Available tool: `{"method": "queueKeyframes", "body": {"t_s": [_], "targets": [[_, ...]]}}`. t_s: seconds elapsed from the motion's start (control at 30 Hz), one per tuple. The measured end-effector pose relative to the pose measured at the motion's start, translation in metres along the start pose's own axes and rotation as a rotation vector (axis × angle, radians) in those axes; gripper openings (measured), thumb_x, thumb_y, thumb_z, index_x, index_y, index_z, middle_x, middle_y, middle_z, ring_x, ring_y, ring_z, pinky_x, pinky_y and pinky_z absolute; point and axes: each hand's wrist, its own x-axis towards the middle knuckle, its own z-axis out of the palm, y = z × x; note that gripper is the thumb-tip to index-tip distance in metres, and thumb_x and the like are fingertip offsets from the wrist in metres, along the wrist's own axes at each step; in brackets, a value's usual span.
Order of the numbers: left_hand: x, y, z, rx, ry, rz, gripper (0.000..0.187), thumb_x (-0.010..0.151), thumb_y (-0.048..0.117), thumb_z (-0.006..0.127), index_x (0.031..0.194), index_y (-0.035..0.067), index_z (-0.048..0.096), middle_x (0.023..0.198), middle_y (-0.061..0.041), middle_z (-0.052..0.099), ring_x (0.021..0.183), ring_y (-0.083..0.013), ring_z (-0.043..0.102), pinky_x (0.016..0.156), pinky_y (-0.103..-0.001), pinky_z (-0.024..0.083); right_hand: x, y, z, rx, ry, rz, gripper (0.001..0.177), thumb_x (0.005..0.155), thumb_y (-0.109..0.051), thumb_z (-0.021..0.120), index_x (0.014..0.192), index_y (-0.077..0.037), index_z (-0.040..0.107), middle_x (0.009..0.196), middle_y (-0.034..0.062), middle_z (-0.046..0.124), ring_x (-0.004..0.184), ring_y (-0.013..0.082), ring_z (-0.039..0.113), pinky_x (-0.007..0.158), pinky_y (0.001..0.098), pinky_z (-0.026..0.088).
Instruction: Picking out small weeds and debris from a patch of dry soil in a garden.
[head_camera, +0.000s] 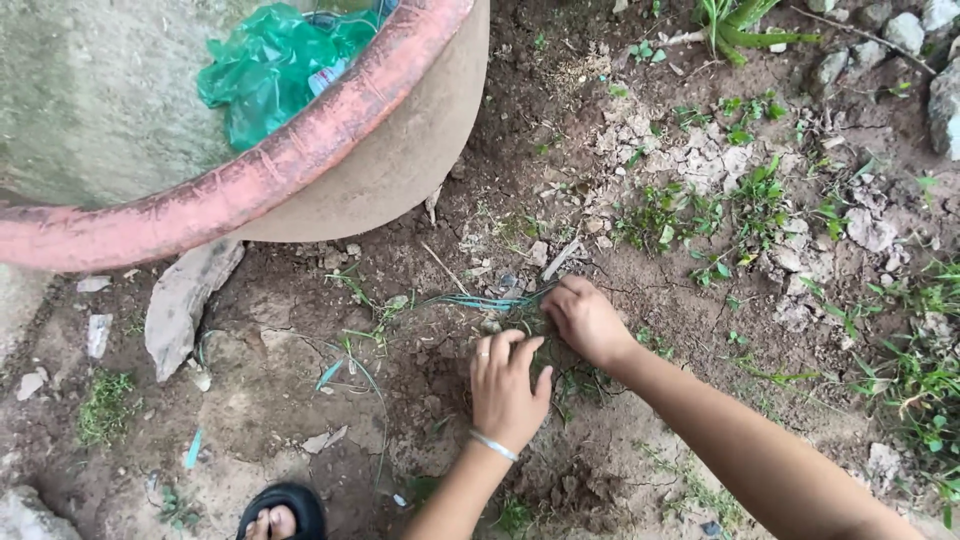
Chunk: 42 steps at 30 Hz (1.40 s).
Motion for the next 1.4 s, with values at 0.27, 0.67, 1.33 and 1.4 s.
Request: {"method": "queueKeyframes", "body": {"t_s": [0.27, 0.67, 1.33, 1.4], "targets": [[-0.005, -0.03, 0.0, -0.022, -0.003, -0.076, 0.032, 0.089, 0.025, 0.07, 0.12, 0.016, 0.07, 0.116, -0.008, 0.06, 0.114, -0.0304, 0.053, 0.092, -0.046, 0.045, -0.012, 0.024, -0.035, 0.005, 0.046, 0.099, 0.007, 0.09, -0.014, 0.073, 0.089, -0.007, 0.071, 0.084, 0.0115, 0.073, 0.09, 0.0359, 0.073, 0.101, 0.0456, 0.054], [0.026, -0.024, 0.04, -0.027, -0.006, 0.048, 0.048, 0.071, 0.036, 0.086, 0.113, 0.02, 0.072, 0.109, -0.002, 0.061, 0.109, -0.0295, 0.057, 0.09, -0.046, 0.048, -0.005, 0.018, -0.014, -0.094, -0.027, -0.044, 0.018, 0.095, -0.026, 0.064, 0.084, -0.011, 0.064, 0.08, 0.0073, 0.06, 0.082, 0.0303, 0.067, 0.076, 0.0432, 0.057], [0.049, -0.021, 0.079, 0.536, -0.132, 0.057, 0.037, 0.096, 0.049, 0.055, 0.106, 0.013, 0.06, 0.092, -0.008, 0.071, 0.094, -0.0302, 0.067, 0.087, -0.051, 0.045, -0.049, -0.011, -0.047, -0.5, -0.413, 0.03, 0.044, 0.098, -0.055, 0.053, 0.106, -0.014, 0.066, 0.102, 0.01, 0.067, 0.103, 0.0294, 0.068, 0.087, 0.0434, 0.053], [0.049, -0.004, 0.057, 0.586, -0.264, 0.049, 0.048, 0.097, 0.057, 0.047, 0.105, 0.013, 0.062, 0.091, -0.009, 0.072, 0.093, -0.0308, 0.068, 0.085, -0.051, 0.044, -0.054, 0.0, -0.04, -0.471, -0.358, -0.035, 0.035, 0.097, -0.047, 0.053, 0.098, -0.015, 0.065, 0.094, 0.0086, 0.067, 0.094, 0.0295, 0.069, 0.08, 0.0435, 0.053]]}}
